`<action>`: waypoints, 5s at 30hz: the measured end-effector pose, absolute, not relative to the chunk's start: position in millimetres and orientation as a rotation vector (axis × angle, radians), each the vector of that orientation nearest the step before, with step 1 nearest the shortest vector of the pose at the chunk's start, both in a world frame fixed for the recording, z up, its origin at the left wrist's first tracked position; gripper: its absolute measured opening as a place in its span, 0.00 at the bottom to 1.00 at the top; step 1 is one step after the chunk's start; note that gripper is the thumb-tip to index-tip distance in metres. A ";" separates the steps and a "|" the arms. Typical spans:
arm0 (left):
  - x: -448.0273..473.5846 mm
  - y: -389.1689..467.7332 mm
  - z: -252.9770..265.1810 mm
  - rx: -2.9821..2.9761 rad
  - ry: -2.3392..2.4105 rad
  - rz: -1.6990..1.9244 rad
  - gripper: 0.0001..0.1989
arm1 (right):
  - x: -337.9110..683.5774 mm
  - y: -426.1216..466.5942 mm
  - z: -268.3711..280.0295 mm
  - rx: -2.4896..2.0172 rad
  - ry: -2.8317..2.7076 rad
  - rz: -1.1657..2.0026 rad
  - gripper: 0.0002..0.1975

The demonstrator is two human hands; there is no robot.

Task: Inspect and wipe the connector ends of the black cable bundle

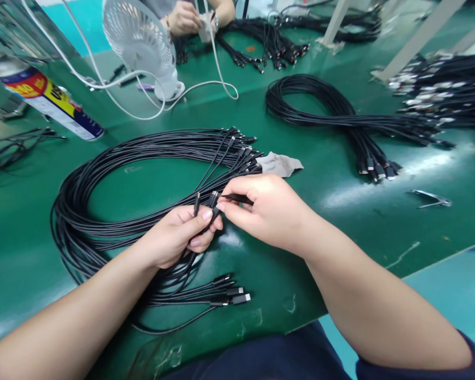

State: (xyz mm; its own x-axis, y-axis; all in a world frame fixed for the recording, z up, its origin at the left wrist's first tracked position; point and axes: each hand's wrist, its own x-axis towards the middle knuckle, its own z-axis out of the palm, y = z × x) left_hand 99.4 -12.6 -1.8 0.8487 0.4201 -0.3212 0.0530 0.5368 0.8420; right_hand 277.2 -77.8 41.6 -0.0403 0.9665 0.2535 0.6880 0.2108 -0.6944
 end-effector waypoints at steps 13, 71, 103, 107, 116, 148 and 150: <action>96.9 -9.0 -1.6 0.936 0.481 0.225 0.16 | 276.7 -77.8 42.3 -1.537 -1.725 0.514 0.06; 97.0 -10.9 -2.7 0.827 0.406 0.332 0.14 | 258.1 -91.9 29.7 -1.478 -2.094 -0.501 0.10; 98.7 -12.6 -0.5 0.782 0.432 0.349 0.15 | 259.0 -91.9 28.4 -1.475 -2.070 -0.482 0.11; 99.9 -13.7 0.9 0.776 0.448 0.371 0.15 | 258.3 -92.1 27.3 -1.479 -2.067 -0.508 0.11; 99.6 -14.4 -0.1 0.738 0.460 0.395 0.14 | 258.0 -90.4 26.7 -1.487 -2.054 -0.480 0.11; 101.7 -17.6 -0.5 0.737 0.461 0.430 0.15 | 256.7 -90.2 24.3 -1.487 -2.057 -0.505 0.10; 101.4 -17.9 -0.4 0.742 0.461 0.428 0.14 | 256.5 -90.1 24.3 -1.486 -2.054 -0.497 0.10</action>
